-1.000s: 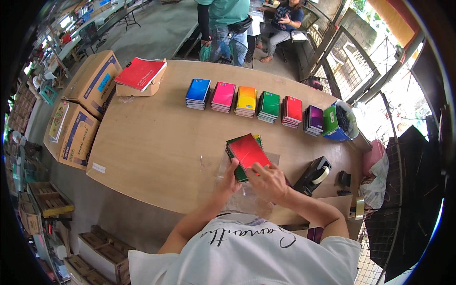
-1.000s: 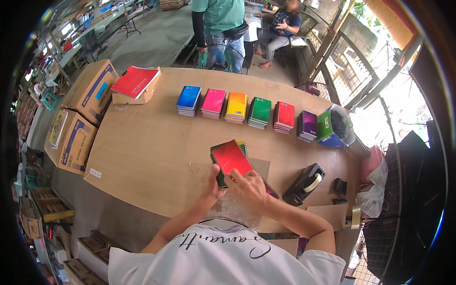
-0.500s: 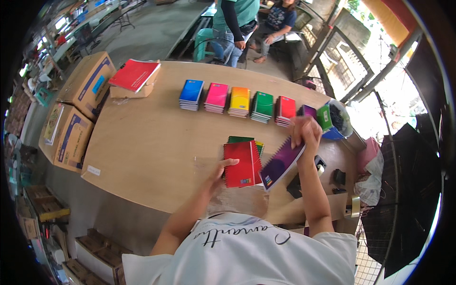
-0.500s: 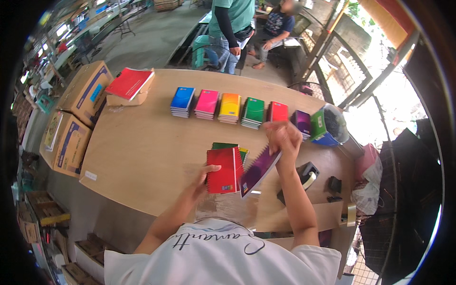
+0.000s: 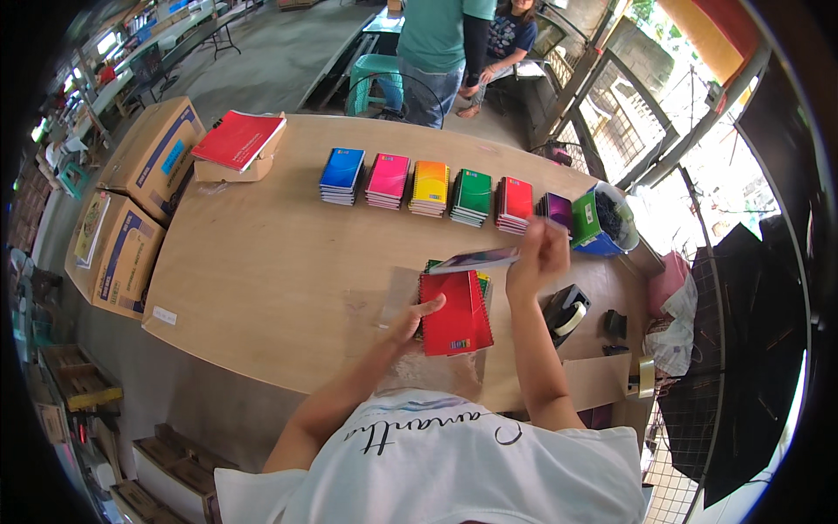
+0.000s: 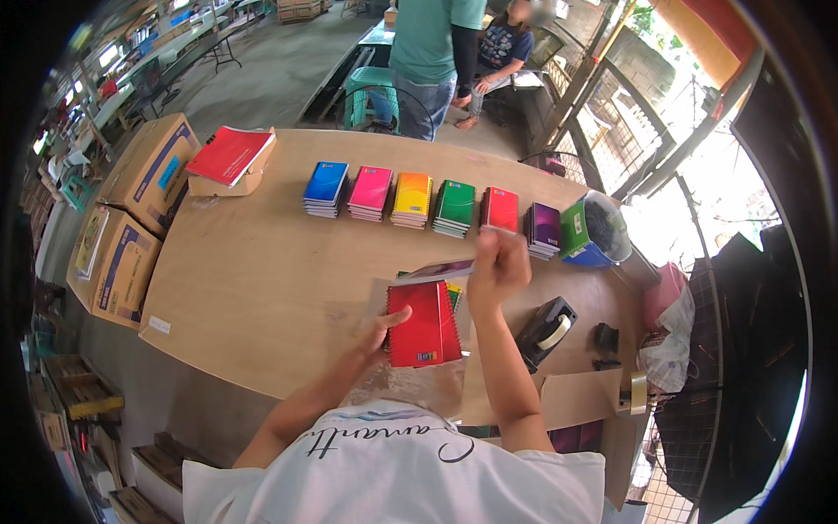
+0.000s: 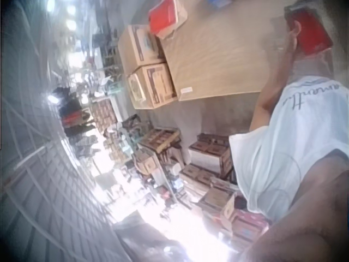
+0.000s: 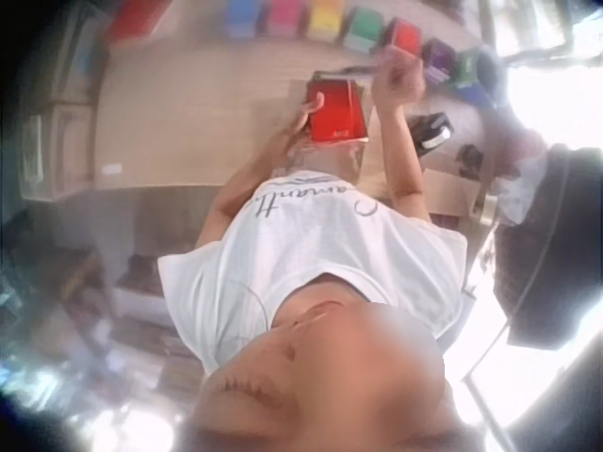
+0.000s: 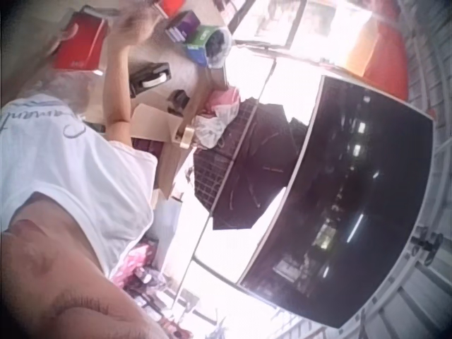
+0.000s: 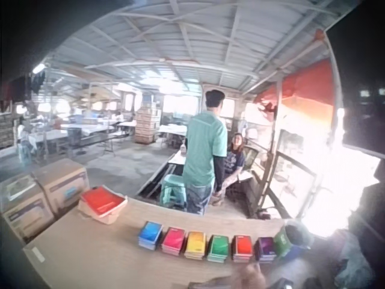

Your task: The person selects several colorful notebooks from stacks on a table, gathers them into a bundle, and places the bundle into a plastic bag. They then seal the bag using tape and place the packaged notebooks into a cardboard box.

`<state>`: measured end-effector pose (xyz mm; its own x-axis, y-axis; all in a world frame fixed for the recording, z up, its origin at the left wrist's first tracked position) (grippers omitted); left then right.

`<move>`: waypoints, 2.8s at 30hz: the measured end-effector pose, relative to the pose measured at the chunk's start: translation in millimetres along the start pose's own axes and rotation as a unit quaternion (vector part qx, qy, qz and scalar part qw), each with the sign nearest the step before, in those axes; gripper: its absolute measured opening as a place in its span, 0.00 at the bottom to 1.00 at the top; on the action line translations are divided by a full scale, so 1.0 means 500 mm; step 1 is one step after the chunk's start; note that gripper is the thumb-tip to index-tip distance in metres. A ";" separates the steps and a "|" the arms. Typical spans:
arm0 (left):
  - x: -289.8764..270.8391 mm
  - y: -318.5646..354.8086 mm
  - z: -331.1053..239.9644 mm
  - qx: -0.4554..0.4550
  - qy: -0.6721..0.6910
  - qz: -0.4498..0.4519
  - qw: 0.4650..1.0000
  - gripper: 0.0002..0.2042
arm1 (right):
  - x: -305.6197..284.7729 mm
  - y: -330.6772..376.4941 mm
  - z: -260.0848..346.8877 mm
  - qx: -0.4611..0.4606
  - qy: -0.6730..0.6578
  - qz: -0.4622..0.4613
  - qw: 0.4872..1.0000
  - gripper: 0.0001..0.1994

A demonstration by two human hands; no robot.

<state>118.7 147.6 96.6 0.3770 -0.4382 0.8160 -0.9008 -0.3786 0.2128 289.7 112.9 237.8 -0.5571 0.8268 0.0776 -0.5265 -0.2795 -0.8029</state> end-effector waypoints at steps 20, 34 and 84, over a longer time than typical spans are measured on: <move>0.204 0.148 -0.165 0.288 -0.722 0.310 0.548 0.34 | -0.164 0.184 0.086 0.733 -0.328 0.232 0.549 0.30; -0.188 0.107 0.007 0.058 -0.878 -0.088 0.467 0.46 | -0.197 0.344 0.033 0.481 -0.132 0.070 0.864 0.35; -0.201 0.011 0.087 0.367 -0.366 -0.006 0.855 0.41 | -0.010 0.526 -0.088 0.310 -0.067 0.089 0.944 0.57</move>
<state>85.4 154.1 -7.7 0.6618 -0.7216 0.2033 -0.6194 -0.6790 -0.3939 182.1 56.8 0.4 -0.7264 0.6824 0.0821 -0.6688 -0.6742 -0.3134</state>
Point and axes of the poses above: each hand's wrist, its own y-axis away from the middle knuckle, its own x-axis out of the palm, z = x × y, the point moved 1 cm from there along -y, towards the middle knuckle, and after that the axes turned 1 degree about z, right-handed, at the moved point
